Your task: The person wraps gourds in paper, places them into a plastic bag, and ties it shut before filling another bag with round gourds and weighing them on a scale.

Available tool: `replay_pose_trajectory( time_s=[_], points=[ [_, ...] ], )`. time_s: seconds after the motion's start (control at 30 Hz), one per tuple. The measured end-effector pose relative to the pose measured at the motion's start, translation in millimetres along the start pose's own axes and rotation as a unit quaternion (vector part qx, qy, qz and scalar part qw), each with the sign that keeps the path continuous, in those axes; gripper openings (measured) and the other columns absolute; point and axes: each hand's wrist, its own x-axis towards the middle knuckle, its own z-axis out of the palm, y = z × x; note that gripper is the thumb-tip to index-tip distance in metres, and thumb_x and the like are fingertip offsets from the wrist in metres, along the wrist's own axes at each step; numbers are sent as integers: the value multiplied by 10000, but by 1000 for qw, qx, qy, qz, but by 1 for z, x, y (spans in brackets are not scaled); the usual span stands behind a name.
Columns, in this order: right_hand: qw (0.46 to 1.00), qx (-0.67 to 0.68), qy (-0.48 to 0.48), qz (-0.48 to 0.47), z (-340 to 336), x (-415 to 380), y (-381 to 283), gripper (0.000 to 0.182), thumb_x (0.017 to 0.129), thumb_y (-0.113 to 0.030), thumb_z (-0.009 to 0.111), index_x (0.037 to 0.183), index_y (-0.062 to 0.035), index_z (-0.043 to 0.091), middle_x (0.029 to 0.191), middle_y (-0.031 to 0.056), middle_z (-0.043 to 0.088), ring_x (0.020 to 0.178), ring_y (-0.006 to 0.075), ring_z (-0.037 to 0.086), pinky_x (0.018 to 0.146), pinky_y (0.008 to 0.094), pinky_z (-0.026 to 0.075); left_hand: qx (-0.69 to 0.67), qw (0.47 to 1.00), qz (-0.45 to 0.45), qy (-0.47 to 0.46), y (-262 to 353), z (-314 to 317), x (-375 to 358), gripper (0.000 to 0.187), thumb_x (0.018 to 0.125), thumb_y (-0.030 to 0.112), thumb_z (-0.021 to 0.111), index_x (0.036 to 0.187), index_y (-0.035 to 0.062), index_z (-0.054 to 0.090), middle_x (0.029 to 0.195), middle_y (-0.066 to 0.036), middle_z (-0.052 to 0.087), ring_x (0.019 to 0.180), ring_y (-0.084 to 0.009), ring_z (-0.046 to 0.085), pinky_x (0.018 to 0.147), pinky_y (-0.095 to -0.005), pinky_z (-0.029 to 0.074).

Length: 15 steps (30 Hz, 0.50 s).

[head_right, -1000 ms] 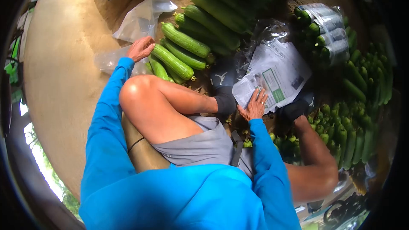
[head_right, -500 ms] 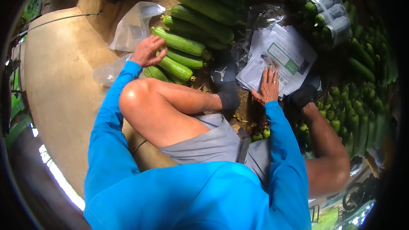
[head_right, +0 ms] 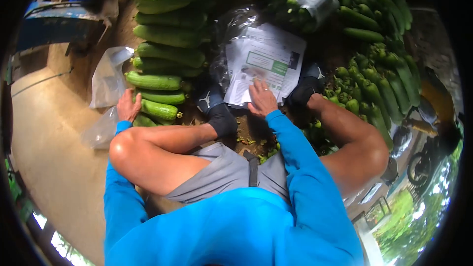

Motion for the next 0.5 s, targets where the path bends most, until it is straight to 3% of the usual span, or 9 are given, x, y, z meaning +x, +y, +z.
replay_pose_trajectory(
  time_s=[0.07, 0.13, 0.23, 0.27, 0.3, 0.33, 0.4, 0.43, 0.5],
  points=[
    [999, 32, 29, 7, -2, -2, -7, 579, 754, -310, 637, 1251, -55, 485, 1322, 199, 450, 1192, 416, 464, 953, 473, 437, -88, 991, -95, 37, -30, 26, 8, 475, 843, 424, 598, 1150, 66, 553, 1097, -186, 626, 1036, -372, 582, 918, -455, 411],
    [996, 64, 54, 6, -6, 0, -12, 482, 763, -272, 617, 1188, -72, 513, 1231, 181, 516, 1104, 386, 537, 868, 473, 480, -103, 989, -103, 14, -47, 37, 21, 470, 848, 425, 600, 1140, 59, 552, 1089, -164, 626, 1009, -357, 592, 876, -436, 450],
    [996, 78, 41, 19, -21, 5, -17, 268, 754, -189, 591, 985, -73, 518, 897, 160, 605, 815, 375, 607, 730, 488, 479, -205, 971, -113, -44, -82, 62, 46, 456, 848, 410, 601, 1119, 48, 545, 1067, -114, 622, 941, -314, 609, 810, -386, 493],
    [996, 77, 43, 23, -24, 6, -17, 268, 754, -189, 591, 985, -73, 518, 897, 160, 605, 815, 375, 607, 730, 488, 479, -289, 948, -109, -79, -87, 68, 52, 445, 843, 394, 601, 1109, 43, 540, 1055, -85, 619, 900, -286, 614, 786, -356, 497],
    [997, 69, 23, 31, -26, 7, -15, 263, 758, -188, 587, 983, -73, 516, 898, 164, 606, 823, 375, 608, 727, 490, 480, -376, 908, -154, -106, -62, 46, 52, 400, 826, 357, 586, 1092, 64, 526, 1017, -51, 600, 708, -206, 592, 641, -323, 484],
    [997, 62, 2, 37, -28, 8, -13, 257, 761, -186, 584, 982, -73, 515, 898, 168, 607, 832, 376, 609, 723, 492, 481, -377, 908, -151, -106, -51, 37, 53, 400, 826, 357, 586, 1092, 64, 526, 1017, -51, 600, 708, -206, 592, 641, -323, 484],
    [997, 62, 6, 46, -31, 7, -11, 250, 777, -195, 582, 981, -71, 511, 897, 168, 607, 838, 375, 610, 722, 494, 481, -441, 837, -279, -166, -45, 28, 55, 378, 803, 336, 582, 1086, 96, 511, 961, -52, 592, 548, -146, 522, 498, -310, 419],
    [996, 64, 9, 54, -32, 7, -10, 244, 792, -205, 581, 981, -69, 508, 896, 167, 607, 844, 373, 611, 720, 496, 481, -454, 837, -264, -155, -44, 28, 55, 356, 792, 322, 579, 1066, 115, 486, 879, -44, 559, 485, -107, 473, 418, -285, 347],
    [995, 80, 32, 50, -32, 5, -7, 253, 810, -220, 577, 1009, -81, 508, 889, 170, 602, 825, 386, 604, 717, 497, 480, -455, 839, -250, -165, -45, 26, 56, 348, 795, 322, 579, 1056, 112, 482, 857, -40, 545, 488, -114, 478, 412, -281, 347]
  ],
)
